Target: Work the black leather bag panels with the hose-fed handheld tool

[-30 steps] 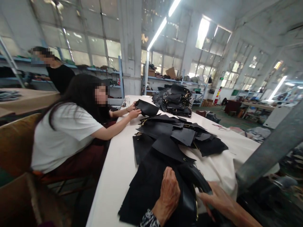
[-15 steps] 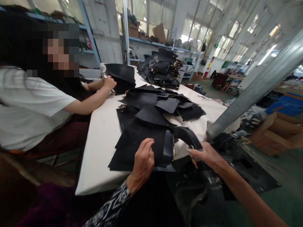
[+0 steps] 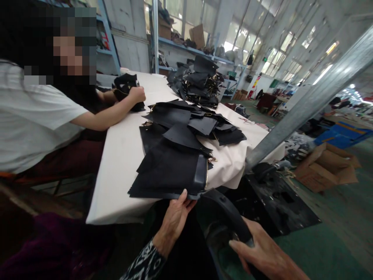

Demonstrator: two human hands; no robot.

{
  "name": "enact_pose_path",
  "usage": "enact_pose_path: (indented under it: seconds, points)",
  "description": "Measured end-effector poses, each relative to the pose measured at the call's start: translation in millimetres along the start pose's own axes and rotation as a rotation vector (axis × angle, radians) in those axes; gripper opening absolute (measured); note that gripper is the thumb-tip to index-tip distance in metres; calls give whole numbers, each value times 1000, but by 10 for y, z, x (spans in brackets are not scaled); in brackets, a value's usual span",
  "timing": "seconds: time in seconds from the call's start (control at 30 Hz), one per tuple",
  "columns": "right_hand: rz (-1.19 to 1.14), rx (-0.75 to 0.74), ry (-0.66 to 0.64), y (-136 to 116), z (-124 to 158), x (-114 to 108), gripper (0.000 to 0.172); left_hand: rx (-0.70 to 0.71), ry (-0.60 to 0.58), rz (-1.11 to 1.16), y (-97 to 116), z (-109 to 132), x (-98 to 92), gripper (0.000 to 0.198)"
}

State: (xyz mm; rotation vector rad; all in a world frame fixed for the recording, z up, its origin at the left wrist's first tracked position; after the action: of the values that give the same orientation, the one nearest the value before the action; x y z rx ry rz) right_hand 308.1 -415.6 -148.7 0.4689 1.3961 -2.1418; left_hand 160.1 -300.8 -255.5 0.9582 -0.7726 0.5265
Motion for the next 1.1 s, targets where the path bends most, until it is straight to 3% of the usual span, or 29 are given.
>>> enact_pose_path:
  seconds: [0.23, 0.47, 0.67, 0.83, 1.0, 1.1]
  points:
    - [-57, -82, -4, -248, -246, 111, 19, 140, -63, -122, 111, 76, 39, 27]
    - [173, -62, 92, -263, -92, 4, 26, 208, -81, -171, 151, 88, -9, 30]
    - [70, -112, -81, -330, -315, 239, 26, 258, -52, -222, 215, 131, -76, 32]
    - [118, -169, 142, -537, -468, -37, 31, 252, -141, -328, 259, 274, -92, 37]
    - [199, -149, 212, -463, -281, -309, 38, 240, -198, -803, 349, 431, -327, 46]
    - [206, -112, 220, -342, -88, -288, 38, 144, -131, -709, 370, 457, -533, 48]
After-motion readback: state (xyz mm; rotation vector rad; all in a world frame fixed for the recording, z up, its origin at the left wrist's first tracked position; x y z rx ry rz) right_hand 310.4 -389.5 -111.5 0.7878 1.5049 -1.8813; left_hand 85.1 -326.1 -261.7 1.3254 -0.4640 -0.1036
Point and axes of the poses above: each hand's wrist, its own z-axis away from the middle knuckle, its own x-axis out of the palm, y = z × x, the point moved 6 cm from there along -z, towards the middle knuckle, and after that the axes turned 1 degree about -z, right-handed, at the moved point
